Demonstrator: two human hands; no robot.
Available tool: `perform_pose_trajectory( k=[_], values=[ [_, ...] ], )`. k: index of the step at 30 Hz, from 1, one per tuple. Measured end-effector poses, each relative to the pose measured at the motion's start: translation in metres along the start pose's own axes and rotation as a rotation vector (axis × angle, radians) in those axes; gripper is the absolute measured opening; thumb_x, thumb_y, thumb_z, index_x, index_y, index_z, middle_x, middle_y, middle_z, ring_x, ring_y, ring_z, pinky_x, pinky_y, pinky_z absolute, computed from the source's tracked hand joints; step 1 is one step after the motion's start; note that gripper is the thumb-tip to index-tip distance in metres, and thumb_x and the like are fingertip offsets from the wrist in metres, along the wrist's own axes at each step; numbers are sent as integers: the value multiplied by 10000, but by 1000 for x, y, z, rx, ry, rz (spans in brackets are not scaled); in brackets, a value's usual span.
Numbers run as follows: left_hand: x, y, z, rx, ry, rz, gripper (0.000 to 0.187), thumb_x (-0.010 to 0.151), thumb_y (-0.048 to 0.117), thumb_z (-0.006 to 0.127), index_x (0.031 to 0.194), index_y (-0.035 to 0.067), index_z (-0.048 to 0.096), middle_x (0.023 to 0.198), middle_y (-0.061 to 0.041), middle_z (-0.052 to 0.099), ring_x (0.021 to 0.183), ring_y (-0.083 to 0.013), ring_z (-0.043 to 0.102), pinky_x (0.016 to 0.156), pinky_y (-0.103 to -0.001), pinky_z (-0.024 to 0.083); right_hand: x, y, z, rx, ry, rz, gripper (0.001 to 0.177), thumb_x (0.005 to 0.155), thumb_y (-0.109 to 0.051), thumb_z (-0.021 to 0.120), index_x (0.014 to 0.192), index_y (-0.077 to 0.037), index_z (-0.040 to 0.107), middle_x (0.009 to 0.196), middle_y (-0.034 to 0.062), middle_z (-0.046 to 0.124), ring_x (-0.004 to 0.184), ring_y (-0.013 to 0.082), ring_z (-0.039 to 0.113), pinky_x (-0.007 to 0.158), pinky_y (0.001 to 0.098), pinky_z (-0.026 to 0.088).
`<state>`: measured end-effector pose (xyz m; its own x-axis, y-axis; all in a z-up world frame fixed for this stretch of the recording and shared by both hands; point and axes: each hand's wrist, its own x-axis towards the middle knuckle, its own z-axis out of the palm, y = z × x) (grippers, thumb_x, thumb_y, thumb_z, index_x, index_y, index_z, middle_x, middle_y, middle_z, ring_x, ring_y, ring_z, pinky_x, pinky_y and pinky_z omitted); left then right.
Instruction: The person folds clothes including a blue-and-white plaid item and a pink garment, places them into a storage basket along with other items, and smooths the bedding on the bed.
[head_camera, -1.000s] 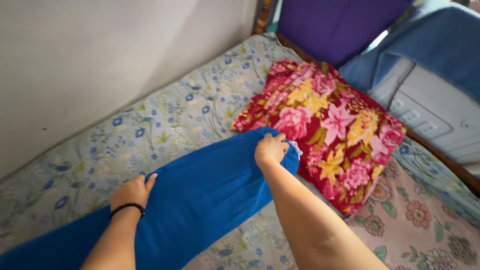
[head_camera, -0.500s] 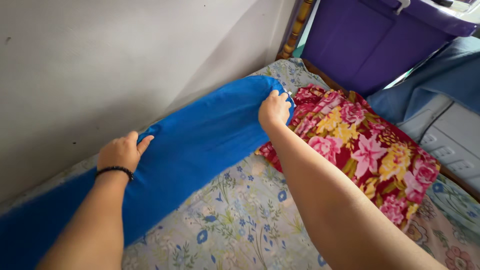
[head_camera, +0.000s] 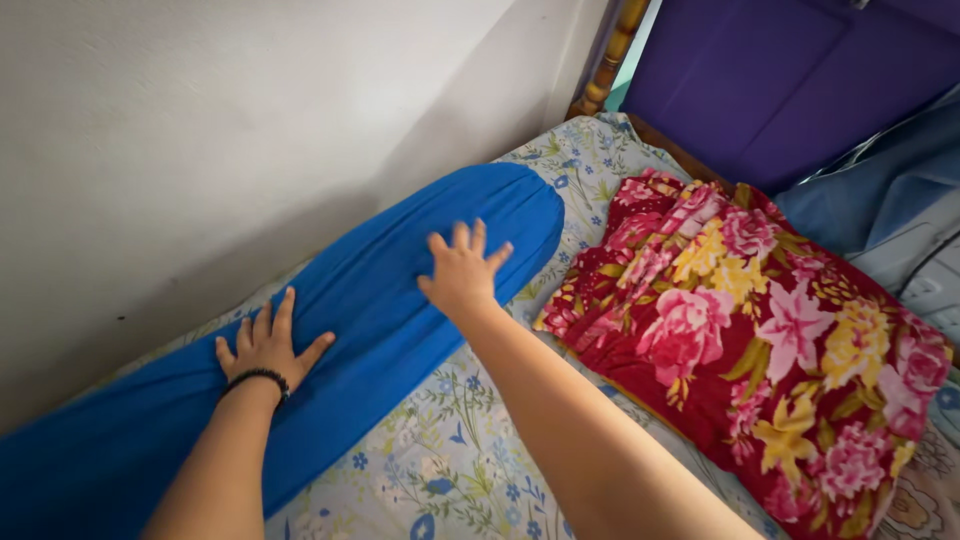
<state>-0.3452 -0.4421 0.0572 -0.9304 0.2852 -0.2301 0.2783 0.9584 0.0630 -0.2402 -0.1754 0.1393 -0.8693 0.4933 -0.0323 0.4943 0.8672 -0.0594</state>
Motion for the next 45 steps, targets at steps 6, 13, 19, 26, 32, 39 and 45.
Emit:
perform_pose_trajectory(
  k=[6, 13, 19, 26, 32, 39, 45],
  values=[
    [10, -15, 13, -58, 187, 104, 1053, 738, 917, 516, 1595, 368, 247, 1599, -67, 351, 1465, -296, 312, 1200, -629, 108, 17, -27, 4, 109, -370, -101, 940, 819, -583, 734, 1575, -528, 177, 1732, 24, -68, 1562, 471, -134, 1046, 872, 220],
    [-42, -107, 20, 92, 646, -54, 511, 963, 677, 585, 1212, 243, 693, 1240, 3, 691, 1285, -235, 580, 1177, -635, 251, 10, -24, 22, 92, -327, -121, 835, 873, -652, 654, 1568, -520, 211, 1731, 12, -45, 1561, 453, -126, 1027, 860, 278],
    [25, -126, 26, -151, 656, 1, 274, 1145, 385, 519, 1063, 164, 659, 1063, -36, 687, 1082, -259, 600, 1269, -619, 222, 7, -21, 40, 134, -133, -62, 550, 1026, -533, 507, 1548, -525, 333, 1760, -16, 26, 1591, 437, -54, 1012, 855, 326],
    [10, -117, 41, -148, 23, -49, 629, 951, 535, 505, 1549, 392, 374, 1694, 99, 245, 1573, -223, 183, 1196, -721, 50, 9, -1, 33, 60, -219, -216, 658, 999, -554, 485, 1587, -465, 203, 1705, 88, -40, 1519, 495, -102, 1129, 736, 224],
    [-7, -73, 11, 216, -361, -193, 675, 1013, 595, 327, 1609, 479, 31, 1710, 182, -73, 1596, -183, 43, 1216, -679, 61, -43, 51, 4, 101, -272, -168, 633, 1012, -509, 419, 1603, -356, 252, 1729, 34, 88, 1583, 298, 100, 1229, 619, 141],
    [-96, 78, -49, 314, -110, -148, 873, 888, 644, 617, 1582, 174, 374, 1646, -164, 324, 1509, -389, 296, 1181, -607, 194, -128, 166, 17, 74, -70, -17, 638, 1010, -411, 423, 1552, -84, 345, 1679, 105, 218, 1568, 280, 173, 1233, 503, 151],
    [-206, 331, -20, 8, 118, 421, 789, 939, 487, 533, 1597, 109, 316, 1620, -119, 365, 1496, -298, 332, 1183, -597, 238, -188, 218, -17, 129, 19, 0, 619, 1015, -369, 456, 1547, -62, 379, 1662, 120, 295, 1548, 299, 232, 1236, 514, 180]
  ],
)
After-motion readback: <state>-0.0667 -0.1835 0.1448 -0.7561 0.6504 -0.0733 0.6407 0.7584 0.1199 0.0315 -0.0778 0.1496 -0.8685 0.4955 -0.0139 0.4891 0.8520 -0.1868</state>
